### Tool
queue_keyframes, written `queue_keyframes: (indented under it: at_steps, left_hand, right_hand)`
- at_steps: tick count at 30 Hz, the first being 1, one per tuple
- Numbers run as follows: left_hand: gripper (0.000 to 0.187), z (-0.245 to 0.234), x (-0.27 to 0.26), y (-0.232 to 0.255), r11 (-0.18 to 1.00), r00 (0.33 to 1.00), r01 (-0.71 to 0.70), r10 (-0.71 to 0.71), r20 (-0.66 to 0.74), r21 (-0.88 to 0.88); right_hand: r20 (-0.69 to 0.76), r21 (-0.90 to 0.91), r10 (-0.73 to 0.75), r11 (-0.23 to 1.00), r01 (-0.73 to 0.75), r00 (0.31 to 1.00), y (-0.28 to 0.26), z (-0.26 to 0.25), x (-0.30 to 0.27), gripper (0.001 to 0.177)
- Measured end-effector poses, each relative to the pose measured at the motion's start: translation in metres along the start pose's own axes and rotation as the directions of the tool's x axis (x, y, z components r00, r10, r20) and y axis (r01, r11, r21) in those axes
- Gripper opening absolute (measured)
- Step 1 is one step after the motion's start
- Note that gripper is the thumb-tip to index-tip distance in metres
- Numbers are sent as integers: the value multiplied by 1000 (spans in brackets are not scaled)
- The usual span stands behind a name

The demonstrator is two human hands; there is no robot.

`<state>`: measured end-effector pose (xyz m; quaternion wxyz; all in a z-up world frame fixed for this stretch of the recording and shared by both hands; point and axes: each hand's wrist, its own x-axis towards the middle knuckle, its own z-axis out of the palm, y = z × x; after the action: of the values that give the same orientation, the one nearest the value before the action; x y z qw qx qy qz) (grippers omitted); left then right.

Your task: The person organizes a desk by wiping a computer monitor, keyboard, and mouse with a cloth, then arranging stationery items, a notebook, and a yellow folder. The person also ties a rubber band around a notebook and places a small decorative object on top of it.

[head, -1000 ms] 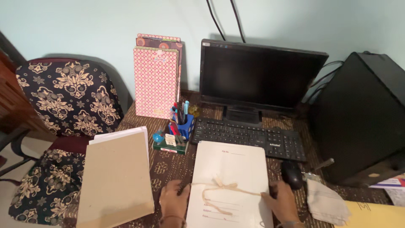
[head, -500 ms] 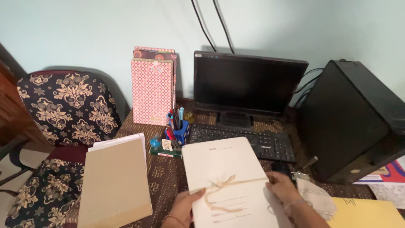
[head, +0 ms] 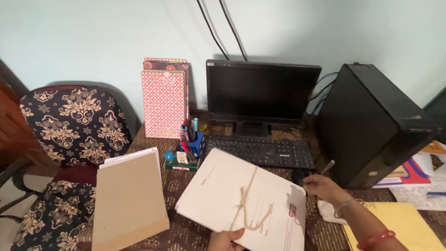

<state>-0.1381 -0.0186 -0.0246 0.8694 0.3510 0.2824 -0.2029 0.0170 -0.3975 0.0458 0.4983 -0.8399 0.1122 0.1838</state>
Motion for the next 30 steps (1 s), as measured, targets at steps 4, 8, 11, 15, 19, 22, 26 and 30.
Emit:
queue_keyframes:
  at_steps: [4, 8, 11, 15, 19, 22, 26, 30]
  left_hand:
    - [49, -39, 54, -42, 985, 983, 173, -172, 63, -9]
    - [47, -51, 77, -72, 993, 990, 71, -58, 129, -93]
    - [44, -41, 69, -70, 943, 993, 109, -89, 75, -313]
    - [45, -17, 41, -58, 919, 995, 96, -100, 10, -382]
    - [44, 8, 13, -43, 937, 990, 87, -120, -77, -338]
    - [39, 22, 2, -32, 973, 968, 173, -196, -157, -151]
    - [38, 37, -5, -18, 811, 913, 369, -226, -339, 454]
    - [35, 49, -21, 7, 457, 953, 302, -140, -267, 836]
  right_hand:
    - [-15, -49, 38, 998, -38, 999, 10, -5, -18, 41]
    - [-40, -78, 60, 995, -63, 997, 20, -9, -30, 40]
    - [-59, -76, 107, 991, -111, 992, 35, -14, -33, 39]
    - [-23, -6, 117, 993, -117, 993, 62, -16, -31, 36]
    - [-45, -12, 191, 981, -192, 981, 84, -9, -21, 33]
    - [-38, 52, 211, 977, -209, 977, 97, -1, -11, 34]
    - [-42, 44, 199, 979, -197, 979, 110, 7, 3, 35]
    - [-106, -11, 210, 977, -212, 972, 118, 12, 15, 35]
